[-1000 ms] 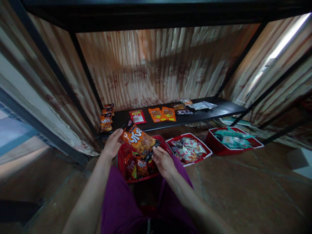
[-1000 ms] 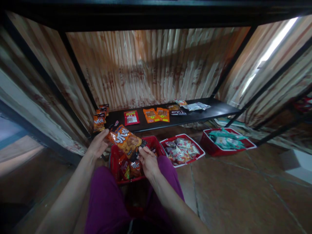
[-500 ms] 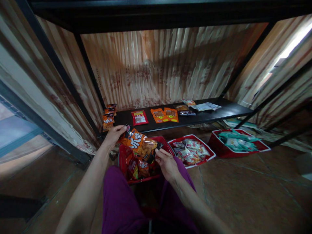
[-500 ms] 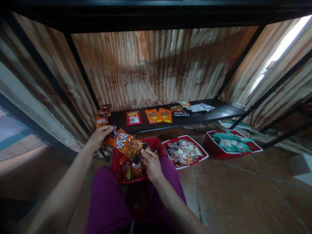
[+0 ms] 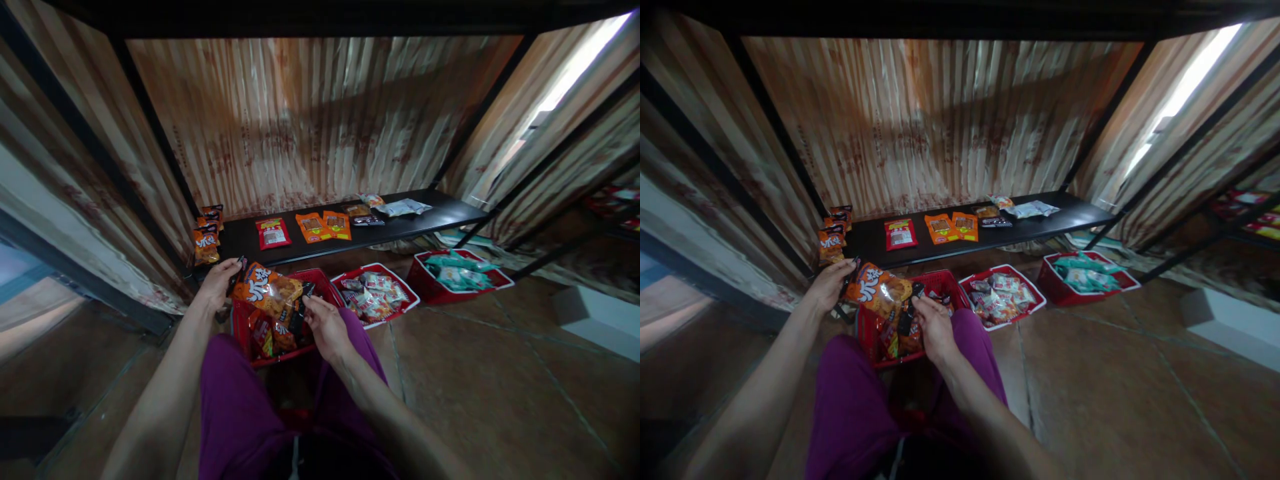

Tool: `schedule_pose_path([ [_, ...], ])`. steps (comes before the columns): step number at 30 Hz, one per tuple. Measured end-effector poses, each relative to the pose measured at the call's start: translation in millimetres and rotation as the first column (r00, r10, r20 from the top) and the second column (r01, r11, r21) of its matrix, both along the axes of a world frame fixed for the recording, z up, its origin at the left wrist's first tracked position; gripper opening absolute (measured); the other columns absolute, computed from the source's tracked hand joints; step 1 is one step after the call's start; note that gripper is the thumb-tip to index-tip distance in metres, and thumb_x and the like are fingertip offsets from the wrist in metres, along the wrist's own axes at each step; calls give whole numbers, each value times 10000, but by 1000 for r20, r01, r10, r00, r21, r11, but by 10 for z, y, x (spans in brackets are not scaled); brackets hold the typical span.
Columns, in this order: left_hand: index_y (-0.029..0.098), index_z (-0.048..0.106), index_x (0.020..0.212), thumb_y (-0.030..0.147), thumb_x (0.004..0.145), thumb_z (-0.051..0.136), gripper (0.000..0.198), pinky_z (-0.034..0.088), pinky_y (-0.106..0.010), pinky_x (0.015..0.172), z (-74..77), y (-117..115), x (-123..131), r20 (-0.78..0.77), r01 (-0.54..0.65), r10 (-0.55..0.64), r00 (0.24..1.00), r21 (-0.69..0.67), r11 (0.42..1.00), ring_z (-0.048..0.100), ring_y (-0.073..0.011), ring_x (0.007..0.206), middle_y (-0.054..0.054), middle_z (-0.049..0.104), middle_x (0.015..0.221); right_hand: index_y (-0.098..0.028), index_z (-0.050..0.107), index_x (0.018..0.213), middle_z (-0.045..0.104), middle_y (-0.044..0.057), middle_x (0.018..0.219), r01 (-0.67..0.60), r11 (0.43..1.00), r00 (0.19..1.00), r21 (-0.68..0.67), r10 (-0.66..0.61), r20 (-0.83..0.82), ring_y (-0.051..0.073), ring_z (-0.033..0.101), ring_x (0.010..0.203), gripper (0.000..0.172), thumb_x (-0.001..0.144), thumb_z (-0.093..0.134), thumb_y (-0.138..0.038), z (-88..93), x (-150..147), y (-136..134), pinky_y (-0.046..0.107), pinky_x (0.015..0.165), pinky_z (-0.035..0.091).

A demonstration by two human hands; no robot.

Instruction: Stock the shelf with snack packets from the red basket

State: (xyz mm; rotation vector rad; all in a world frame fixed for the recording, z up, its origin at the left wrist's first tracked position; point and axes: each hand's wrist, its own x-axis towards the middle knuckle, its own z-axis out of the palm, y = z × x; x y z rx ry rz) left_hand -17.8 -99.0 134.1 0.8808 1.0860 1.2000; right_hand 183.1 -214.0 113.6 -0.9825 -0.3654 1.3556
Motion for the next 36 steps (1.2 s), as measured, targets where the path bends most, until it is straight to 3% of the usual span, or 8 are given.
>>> schedule_pose_path([
  [6, 164, 675, 685, 345, 478, 820, 311, 424, -226, 575, 1, 3, 58, -24, 48, -47, 999, 30, 998, 546, -119, 581, 3, 633, 635, -172, 643, 544, 590, -42, 488, 54, 998, 998, -43, -53, 44, 68, 466, 439, 274, 416, 857, -285, -135, 108, 19, 195, 433, 355],
  [9, 154, 652, 640, 361, 461, 818, 320, 400, -219, 570, -46, 35, 83, -63, 55, -53, 997, 37, 998, 511, -105, 561, 24, 597, 592, -183, 701, 668, 659, -22, 594, 25, 1000, 997, -8, -24, 76, 76, 502, 472, 288, 456, 845, -315, -156, 112, 18, 193, 448, 379],
  [15, 158, 618, 587, 420, 499, 770, 315, 353, -206, 567, -105, 83, 129, -152, -9, 22, 988, 81, 997, 463, -93, 565, 40, 559, 566, -190, 738, 775, 708, 0, 692, 23, 999, 990, 44, -29, 139, 86, 557, 546, 277, 535, 814, -305, -163, 101, 33, 187, 498, 418],
  [19, 161, 615, 575, 450, 510, 759, 330, 340, -210, 565, -97, 80, 131, -221, -31, 59, 973, 128, 991, 454, -97, 566, 42, 542, 552, -169, 734, 724, 701, 5, 678, 37, 999, 997, -23, -35, 65, 74, 549, 529, 295, 477, 840, -291, -146, 101, 56, 168, 456, 405],
  [24, 163, 665, 707, 451, 515, 751, 357, 371, -227, 607, -105, 46, 134, -264, -91, 130, 956, 154, 984, 512, -126, 626, 18, 609, 628, -176, 704, 646, 661, -22, 630, 93, 990, 995, -102, -90, 33, 69, 546, 527, 292, 413, 867, -245, -79, 88, 82, 149, 423, 415],
  [32, 171, 641, 699, 396, 598, 715, 257, 412, -242, 647, -264, -18, 183, -257, -216, 241, 936, 121, 969, 579, -159, 711, -11, 647, 686, -180, 706, 641, 633, -11, 655, 86, 996, 981, 0, -85, 176, 95, 548, 564, 320, 428, 856, -366, -137, 63, 105, 191, 464, 475],
  [36, 196, 613, 701, 377, 631, 712, 218, 436, -262, 618, -355, -30, 164, -223, -256, 258, 940, 41, 966, 612, -189, 729, -30, 653, 689, -198, 728, 682, 613, 6, 737, 9, 990, 920, 144, -65, 386, 124, 562, 637, 273, 548, 798, -426, -244, 76, 101, 221, 498, 511],
])
